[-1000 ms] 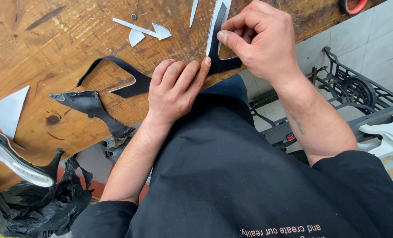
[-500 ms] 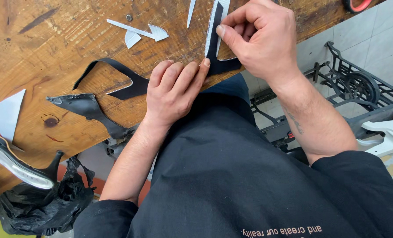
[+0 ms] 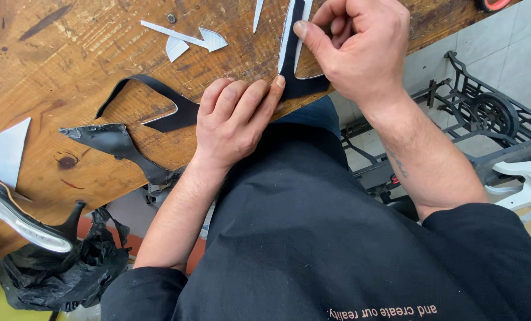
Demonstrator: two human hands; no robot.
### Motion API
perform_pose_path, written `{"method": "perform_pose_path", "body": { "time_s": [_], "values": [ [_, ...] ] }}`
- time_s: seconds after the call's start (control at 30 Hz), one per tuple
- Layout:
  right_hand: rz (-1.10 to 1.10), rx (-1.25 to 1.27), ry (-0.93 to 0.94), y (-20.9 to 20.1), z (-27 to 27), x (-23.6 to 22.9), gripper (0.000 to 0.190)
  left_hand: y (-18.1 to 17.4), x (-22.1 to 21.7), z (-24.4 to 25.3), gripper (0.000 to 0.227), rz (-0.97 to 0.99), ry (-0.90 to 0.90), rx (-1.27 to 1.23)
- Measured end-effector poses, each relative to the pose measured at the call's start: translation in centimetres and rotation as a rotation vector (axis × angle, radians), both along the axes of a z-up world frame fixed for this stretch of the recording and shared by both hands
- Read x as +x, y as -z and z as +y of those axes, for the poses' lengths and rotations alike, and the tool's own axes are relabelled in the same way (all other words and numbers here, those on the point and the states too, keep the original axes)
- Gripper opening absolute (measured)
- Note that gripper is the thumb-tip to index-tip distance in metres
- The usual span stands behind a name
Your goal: The person cuts a white paper template with scissors, then uses it to mark and cut a black flexible material. They trim the black material to shape, attach a small metal buckle, and trace additional outlines on the material using a pen.
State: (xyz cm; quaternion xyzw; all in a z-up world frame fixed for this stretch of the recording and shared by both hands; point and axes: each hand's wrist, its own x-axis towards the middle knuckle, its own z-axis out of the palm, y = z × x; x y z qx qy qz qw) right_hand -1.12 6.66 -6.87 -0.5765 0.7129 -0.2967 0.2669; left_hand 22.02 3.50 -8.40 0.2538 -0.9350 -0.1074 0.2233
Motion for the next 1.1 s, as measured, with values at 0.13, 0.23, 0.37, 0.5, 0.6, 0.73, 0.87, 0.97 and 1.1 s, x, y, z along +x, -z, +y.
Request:
{"method": "perform_pose_path", "body": {
  "time_s": [0.13, 0.23, 0.37, 0.5, 0.6, 0.73, 0.87, 0.97, 1.1],
  "values": [
    [0.062, -0.003, -0.008, 0.25, 0.13, 0.02, 0.031, 0.16, 0.19, 0.13, 0.019, -0.009, 0.009, 0.002],
    [0.077, 0.004, -0.006, 0.31, 0.15, 0.03, 0.031, 0.3, 0.35, 0.2, 0.021, -0.019, 0.02, 0.008],
    [0.099, -0.003, -0.014, 0.31, 0.11, -0.09, 0.031, 0.14, 0.22, 0.05, 0.018, 0.012, 0.027, 0.002],
    [0.099, -0.005, -0.019, 0.28, 0.14, -0.13, 0.03, 0.26, 0.33, 0.15, 0.019, -0.007, 0.031, 0.003],
    [0.091, -0.009, -0.021, 0.32, 0.19, -0.16, 0.031, 0.19, 0.33, 0.08, 0.02, -0.016, 0.032, 0.005],
    [0.073, -0.004, -0.023, 0.43, 0.2, -0.26, 0.031, 0.29, 0.39, 0.17, 0.029, -0.038, 0.046, 0.004],
    [0.055, 0.029, -0.012, 0.38, 0.09, -0.26, 0.029, 0.15, 0.32, 0.08, 0.031, -0.038, 0.044, -0.014],
    [0.075, 0.01, -0.017, 0.52, 0.12, -0.3, 0.029, 0.2, 0.37, 0.14, 0.032, -0.042, 0.045, -0.02],
    [0.072, 0.004, -0.022, 0.71, 0.16, -0.41, 0.029, 0.25, 0.21, 0.25, 0.025, -0.037, 0.038, -0.044]
  ]
}}
